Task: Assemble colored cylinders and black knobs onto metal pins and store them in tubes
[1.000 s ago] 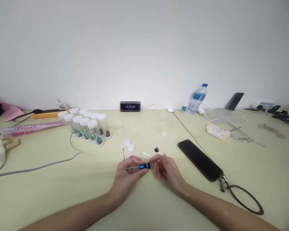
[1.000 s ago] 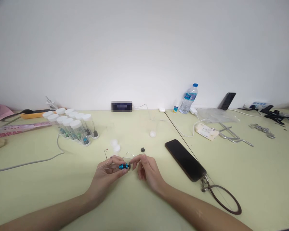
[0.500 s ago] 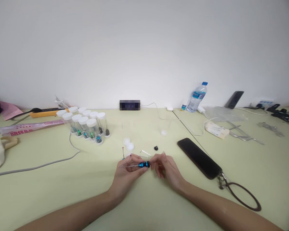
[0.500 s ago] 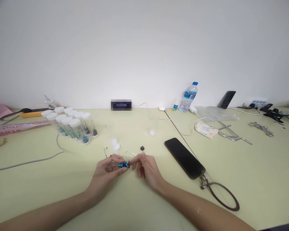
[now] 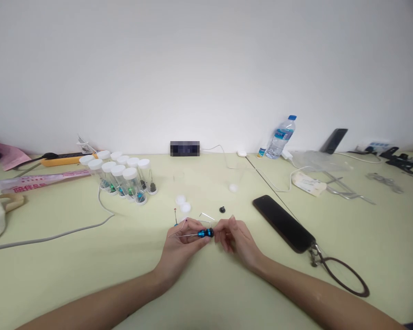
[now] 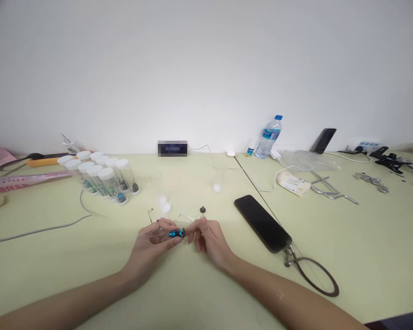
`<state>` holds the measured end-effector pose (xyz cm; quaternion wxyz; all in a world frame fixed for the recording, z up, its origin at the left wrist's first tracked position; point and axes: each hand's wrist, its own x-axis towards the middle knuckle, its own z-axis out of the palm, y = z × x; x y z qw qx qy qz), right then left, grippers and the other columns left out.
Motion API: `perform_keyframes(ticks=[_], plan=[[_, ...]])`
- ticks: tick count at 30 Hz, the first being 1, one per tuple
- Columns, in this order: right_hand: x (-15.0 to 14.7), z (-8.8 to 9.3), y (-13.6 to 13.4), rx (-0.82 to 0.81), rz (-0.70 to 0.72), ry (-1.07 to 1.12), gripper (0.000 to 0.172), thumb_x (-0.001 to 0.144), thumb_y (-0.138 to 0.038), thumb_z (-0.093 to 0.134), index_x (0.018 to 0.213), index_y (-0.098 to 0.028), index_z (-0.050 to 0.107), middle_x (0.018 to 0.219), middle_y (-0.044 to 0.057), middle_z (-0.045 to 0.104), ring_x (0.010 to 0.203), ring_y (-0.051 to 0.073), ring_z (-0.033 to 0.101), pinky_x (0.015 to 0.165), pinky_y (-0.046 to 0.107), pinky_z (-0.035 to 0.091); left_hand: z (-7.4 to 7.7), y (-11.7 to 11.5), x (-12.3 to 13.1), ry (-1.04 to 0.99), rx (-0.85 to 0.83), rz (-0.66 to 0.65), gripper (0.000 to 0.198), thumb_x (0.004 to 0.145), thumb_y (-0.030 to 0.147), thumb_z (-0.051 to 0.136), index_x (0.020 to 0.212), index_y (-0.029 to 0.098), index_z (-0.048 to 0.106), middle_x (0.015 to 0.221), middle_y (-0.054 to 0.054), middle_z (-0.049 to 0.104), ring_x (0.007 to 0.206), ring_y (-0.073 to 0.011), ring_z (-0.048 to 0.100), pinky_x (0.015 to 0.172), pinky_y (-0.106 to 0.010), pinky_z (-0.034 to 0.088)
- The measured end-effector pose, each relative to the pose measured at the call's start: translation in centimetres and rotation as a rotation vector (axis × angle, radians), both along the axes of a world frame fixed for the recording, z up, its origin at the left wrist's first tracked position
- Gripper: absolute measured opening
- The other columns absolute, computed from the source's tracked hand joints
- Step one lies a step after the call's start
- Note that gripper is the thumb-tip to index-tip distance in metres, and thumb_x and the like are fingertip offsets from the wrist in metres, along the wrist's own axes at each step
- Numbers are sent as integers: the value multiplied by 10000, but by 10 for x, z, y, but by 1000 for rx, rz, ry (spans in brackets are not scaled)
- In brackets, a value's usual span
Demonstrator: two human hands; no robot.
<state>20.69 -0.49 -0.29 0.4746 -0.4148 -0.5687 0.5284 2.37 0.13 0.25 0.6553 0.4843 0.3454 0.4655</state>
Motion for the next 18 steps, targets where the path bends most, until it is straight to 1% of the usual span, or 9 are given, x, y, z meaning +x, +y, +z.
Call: perform_keyframes(ticks=[2,5,6,8,10,11,13,15,18], plan=[[0,0,0,-5,-21,0,623,935,-592,282,826,-128,683,652,26,553,417,66,449,378,191,303,0,0,0,1,-3,4,129,713,192,756,785,189,649,884,17,610,781,-109,643,717,-205,507],[0,2,-1,15,-12,19,545,942,-566,308,942,-153,665,737,23,560,426,57,443,380,189,302,1,-1,0,-9,-11,10,134,708,190,760,776,188,644,877,18,610,789,-110,639,724,-203,505],[0,2,-2,21,2,19,547,940,-570,310,930,-153,663,728,22,558,425,58,441,380,189,300,1,-1,0,-9,-13,11,136,704,189,762,772,187,644,872,18,609,784,-110,638,719,-202,504],[0,3,-2,16,15,4,595,932,-592,299,830,-135,667,662,21,550,419,64,440,380,190,296,1,-1,1,-3,-19,14,139,697,188,765,768,186,646,871,16,607,769,-110,637,706,-204,505],[-1,3,-2,-3,-3,-14,634,925,-608,292,747,-124,660,614,22,542,417,69,444,381,191,297,2,-1,1,7,-21,17,138,693,188,766,766,182,649,875,11,611,767,-115,638,708,-210,506],[-1,3,-2,-9,-18,-16,634,923,-610,294,749,-123,661,615,22,541,417,69,445,380,191,298,2,-1,1,12,-24,21,138,690,189,768,763,181,651,879,8,618,772,-119,639,714,-213,507],[-1,3,-2,-3,-31,-6,605,923,-607,302,826,-133,666,659,18,545,420,64,442,379,189,301,2,-2,1,20,-31,28,138,687,194,769,763,179,655,891,-1,636,791,-129,642,725,-220,510],[0,3,-2,13,-15,5,590,921,-609,306,878,-142,664,688,16,546,418,60,436,377,189,301,2,-2,0,29,-37,27,135,689,203,767,767,180,659,892,-6,656,792,-136,647,718,-223,514],[-1,4,-2,-6,-5,-15,643,910,-632,298,761,-126,665,613,19,537,413,69,440,375,191,293,3,-2,0,45,-34,21,132,686,201,768,767,177,668,848,-9,680,770,-136,653,710,-220,514]])
